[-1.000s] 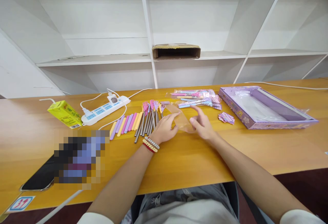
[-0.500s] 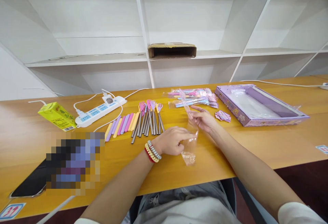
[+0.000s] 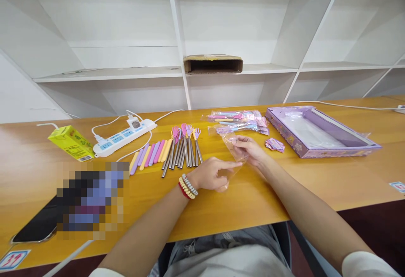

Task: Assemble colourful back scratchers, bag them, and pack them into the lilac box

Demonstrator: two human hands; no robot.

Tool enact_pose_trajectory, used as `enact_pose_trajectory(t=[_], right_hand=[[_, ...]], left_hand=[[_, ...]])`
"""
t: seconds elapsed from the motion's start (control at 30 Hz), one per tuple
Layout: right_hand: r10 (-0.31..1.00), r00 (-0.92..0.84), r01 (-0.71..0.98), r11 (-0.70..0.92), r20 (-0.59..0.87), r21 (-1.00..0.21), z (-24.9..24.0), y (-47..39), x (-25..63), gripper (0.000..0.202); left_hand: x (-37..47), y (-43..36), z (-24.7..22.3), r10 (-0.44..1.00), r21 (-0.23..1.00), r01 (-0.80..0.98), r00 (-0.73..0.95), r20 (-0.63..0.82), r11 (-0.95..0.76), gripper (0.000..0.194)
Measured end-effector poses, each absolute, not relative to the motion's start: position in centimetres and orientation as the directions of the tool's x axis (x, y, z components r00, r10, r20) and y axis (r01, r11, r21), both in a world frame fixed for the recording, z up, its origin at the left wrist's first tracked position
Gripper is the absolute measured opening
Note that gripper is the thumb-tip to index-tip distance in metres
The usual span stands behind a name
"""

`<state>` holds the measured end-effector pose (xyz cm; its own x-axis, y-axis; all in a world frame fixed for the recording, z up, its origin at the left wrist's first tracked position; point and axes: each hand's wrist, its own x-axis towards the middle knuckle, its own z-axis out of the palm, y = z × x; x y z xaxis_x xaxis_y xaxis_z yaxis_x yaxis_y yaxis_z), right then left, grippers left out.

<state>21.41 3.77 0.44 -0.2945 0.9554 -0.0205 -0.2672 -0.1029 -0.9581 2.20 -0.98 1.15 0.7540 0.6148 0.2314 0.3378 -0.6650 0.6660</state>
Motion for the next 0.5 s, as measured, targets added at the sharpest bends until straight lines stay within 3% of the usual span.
enact_pose_trajectory(t=[0.17,0.2,0.33,0.5], right_hand=[[0.934,-0.354,-0.172,-0.102,-0.035,-0.980,0.4,3.5,21.2,0.021],[0.933,-0.358,-0.169,-0.099,-0.032,-0.981,0.2,3.5,21.1,0.021],[0.963,-0.269,-0.192,-0.032,0.021,-0.981,-0.4,3.7,20.5,0.024],[0.993,-0.093,-0.218,0.053,0.075,-0.974,-0.6,4.2,20.6,0.029]], left_hand=[[1.3,0.1,0.9,0.710,0.803,0.211,0.623,0.330,-0.558,0.028],[1.1,0.2,0.9,0.736,0.831,0.194,0.594,0.323,-0.521,0.029],[1.0,0.5,1.1,0.761,0.956,0.123,0.635,0.132,-0.268,0.042],[1.4,0.4,1.2,0.619,0.983,0.141,0.784,-0.036,-0.121,0.028]])
